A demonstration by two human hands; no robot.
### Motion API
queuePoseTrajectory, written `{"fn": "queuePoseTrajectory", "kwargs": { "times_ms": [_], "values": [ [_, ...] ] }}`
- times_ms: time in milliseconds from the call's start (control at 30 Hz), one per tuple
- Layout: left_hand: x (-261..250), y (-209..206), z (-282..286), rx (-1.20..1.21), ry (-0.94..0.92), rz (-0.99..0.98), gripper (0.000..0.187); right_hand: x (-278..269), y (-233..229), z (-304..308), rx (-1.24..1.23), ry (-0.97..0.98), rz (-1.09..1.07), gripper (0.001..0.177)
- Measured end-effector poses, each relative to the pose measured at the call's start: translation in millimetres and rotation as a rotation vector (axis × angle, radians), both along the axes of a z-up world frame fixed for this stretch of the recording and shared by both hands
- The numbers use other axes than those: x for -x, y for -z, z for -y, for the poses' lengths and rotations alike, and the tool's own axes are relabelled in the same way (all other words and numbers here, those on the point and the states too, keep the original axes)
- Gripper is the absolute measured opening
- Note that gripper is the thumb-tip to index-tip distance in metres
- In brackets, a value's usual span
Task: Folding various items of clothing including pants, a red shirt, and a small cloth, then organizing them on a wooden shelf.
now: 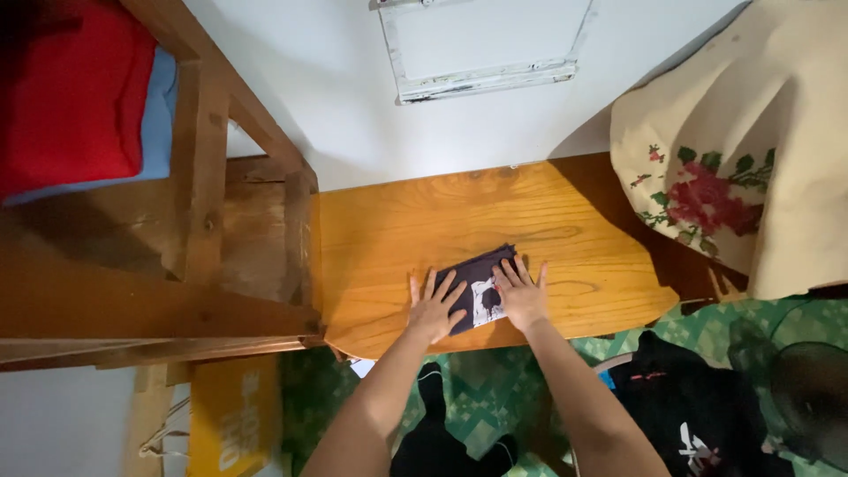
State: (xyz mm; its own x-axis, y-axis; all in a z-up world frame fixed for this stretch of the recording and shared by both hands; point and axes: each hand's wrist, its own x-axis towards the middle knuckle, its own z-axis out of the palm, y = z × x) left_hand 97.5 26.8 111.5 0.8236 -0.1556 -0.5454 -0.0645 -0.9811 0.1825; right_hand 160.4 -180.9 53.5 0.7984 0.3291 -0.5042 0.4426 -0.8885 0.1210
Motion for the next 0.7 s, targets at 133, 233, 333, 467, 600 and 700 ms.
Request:
{"fn": "queuePoseTrajectory", "kwargs": {
  "times_ms": [133,233,333,467,600,700],
  "values": [
    [10,37,19,0.018,-0.003,0.136,0.07,31,40,-21,-0.635,-0.147,0.659,0.049],
    [12,59,27,0.122,-0.03,0.28,0.063,48,65,-31,-0.703,-0.161,0.551,0.053],
    [4,36,28,0.089,-0.033,0.186,0.065,39,67,-30,-0.661,-0.12,0.48,0.055],
    [8,15,30,0.033,-0.066,0.062,0.073,21,-25,-16,-0.209,0.102,0.021,0.061],
    [12,-6,41,-0.009,-0.117,-0.015,0.076,-3,-33,-4,-0.071,0.214,-0.002,0.062],
    [3,14,45,-0.041,-0.178,-0.058,0.077,2,-24,1,-0.03,0.315,0.076,0.058]
  ]
}}
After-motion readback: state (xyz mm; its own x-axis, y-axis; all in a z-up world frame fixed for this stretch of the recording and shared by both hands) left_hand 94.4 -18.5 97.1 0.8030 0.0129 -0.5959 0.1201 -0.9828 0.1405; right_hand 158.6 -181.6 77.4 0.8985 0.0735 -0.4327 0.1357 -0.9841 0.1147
